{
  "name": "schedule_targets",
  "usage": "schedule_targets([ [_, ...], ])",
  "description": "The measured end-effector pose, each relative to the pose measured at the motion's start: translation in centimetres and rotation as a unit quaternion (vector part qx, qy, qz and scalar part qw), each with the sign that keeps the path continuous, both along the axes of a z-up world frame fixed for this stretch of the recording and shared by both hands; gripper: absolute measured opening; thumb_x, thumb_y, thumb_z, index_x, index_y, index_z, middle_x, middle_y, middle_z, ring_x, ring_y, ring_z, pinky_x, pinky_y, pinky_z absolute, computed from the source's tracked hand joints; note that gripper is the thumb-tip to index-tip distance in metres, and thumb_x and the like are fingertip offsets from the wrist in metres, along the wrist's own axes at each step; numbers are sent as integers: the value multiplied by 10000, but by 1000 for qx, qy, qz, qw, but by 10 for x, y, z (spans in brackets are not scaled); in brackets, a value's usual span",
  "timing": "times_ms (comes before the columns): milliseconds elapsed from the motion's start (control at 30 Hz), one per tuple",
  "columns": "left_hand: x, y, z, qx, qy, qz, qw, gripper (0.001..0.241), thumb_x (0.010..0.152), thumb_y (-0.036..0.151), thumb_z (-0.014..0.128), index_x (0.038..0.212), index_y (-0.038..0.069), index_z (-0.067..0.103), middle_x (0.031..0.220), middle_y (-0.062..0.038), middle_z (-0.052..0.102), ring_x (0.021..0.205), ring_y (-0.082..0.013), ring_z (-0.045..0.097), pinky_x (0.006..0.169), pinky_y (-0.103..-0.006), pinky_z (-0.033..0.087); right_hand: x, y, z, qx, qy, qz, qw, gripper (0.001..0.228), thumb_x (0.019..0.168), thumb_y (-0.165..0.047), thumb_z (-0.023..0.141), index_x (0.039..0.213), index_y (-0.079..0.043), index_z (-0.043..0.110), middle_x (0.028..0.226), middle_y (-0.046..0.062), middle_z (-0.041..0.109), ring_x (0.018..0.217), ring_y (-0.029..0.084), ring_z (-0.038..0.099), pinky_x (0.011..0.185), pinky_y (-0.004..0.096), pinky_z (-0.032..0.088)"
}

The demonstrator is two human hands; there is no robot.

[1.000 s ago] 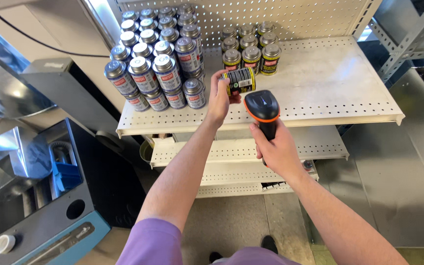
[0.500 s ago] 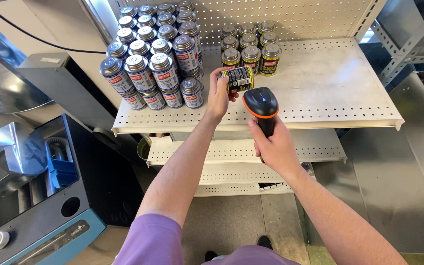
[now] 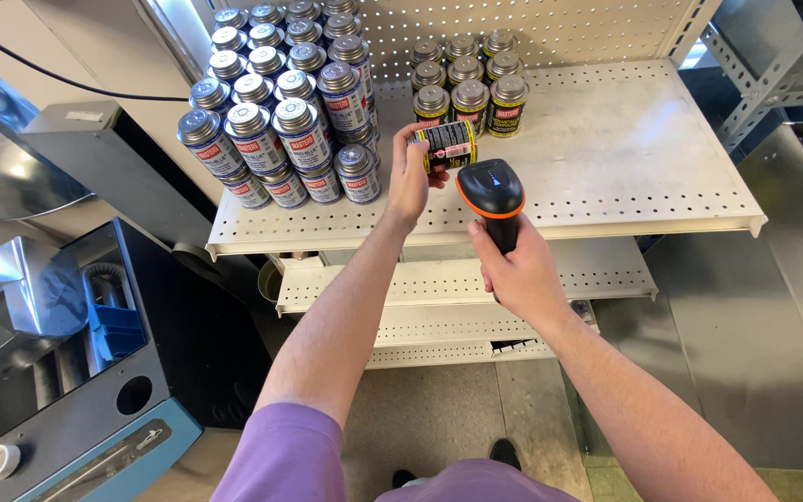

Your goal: The person scans barcodes on several small cans using a handheld scanner, placing each one into a wire basket after it is scanned.

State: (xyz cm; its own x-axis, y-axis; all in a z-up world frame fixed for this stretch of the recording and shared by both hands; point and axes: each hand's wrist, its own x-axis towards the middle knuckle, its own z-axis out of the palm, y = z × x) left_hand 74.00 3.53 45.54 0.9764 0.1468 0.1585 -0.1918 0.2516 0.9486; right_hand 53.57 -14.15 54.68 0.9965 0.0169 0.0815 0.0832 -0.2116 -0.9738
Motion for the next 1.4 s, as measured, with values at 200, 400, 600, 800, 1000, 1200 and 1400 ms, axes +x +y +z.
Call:
schedule_targets([
  [200, -3, 5, 6, -34, 24, 3, 999, 455, 1101, 378, 568, 1518, 196, 572, 921, -259, 781, 724, -300, 803, 628, -344, 715, 2, 0, -4, 2, 18, -18, 1000, 201, 1138, -312, 697, 1160, -114, 679, 512, 68, 589, 448, 187, 625, 440, 318, 509],
  [400, -1, 8, 2, -10, 54, 21, 998, 599, 1082, 414, 672, 1608, 175, 512, 1024, -283, 792, 790, -311, 834, 708, -362, 753, 5, -2, -12, 8, 7, -24, 1000, 172, 1123, -265, 707, 1168, -101, 684, 507, 82, 583, 461, 200, 630, 479, 330, 519],
  [600, -10, 8, 30, 186, 123, 115, 968, 942, 721, 594, 1031, 1450, 131, 657, 1312, -137, 796, 1177, -275, 827, 987, -376, 729, 20, -21, -18, 6, -5, -23, 1000, 129, 1108, -217, 707, 1176, -112, 678, 485, 77, 557, 459, 213, 626, 562, 335, 534],
  [800, -1, 7, 61, 362, 127, 97, 918, 1027, 660, 760, 995, 1431, 170, 661, 1374, -81, 798, 1350, -282, 765, 1163, -418, 631, 39, -41, -27, 28, -8, -6, 1000, 138, 1106, -199, 721, 1194, -100, 681, 519, 94, 582, 497, 224, 662, 628, 347, 560],
  [1000, 19, 1, 78, 428, 119, 108, 889, 937, 724, 676, 970, 1385, 108, 623, 1386, -130, 758, 1386, -314, 741, 1182, -451, 612, 48, -57, -27, 33, -12, 2, 999, 142, 1105, -180, 707, 1199, -78, 676, 544, 93, 589, 512, 214, 670, 656, 352, 566],
  [1200, 27, -10, 75, 452, 129, 112, 875, 908, 757, 634, 963, 1362, 75, 583, 1387, -166, 729, 1384, -349, 737, 1182, -501, 609, 62, -75, -33, 39, -13, 23, 999, 133, 1106, -153, 698, 1193, -56, 676, 556, 100, 580, 508, 216, 665, 644, 354, 575],
  [1400, 40, -13, 59, 453, 131, 113, 874, 911, 779, 659, 961, 1370, 95, 558, 1397, -153, 707, 1395, -339, 725, 1171, -487, 605, 73, -88, -36, 31, -6, 36, 999, 143, 1104, -168, 706, 1198, -63, 687, 560, 94, 585, 508, 216, 673, 659, 351, 571],
])
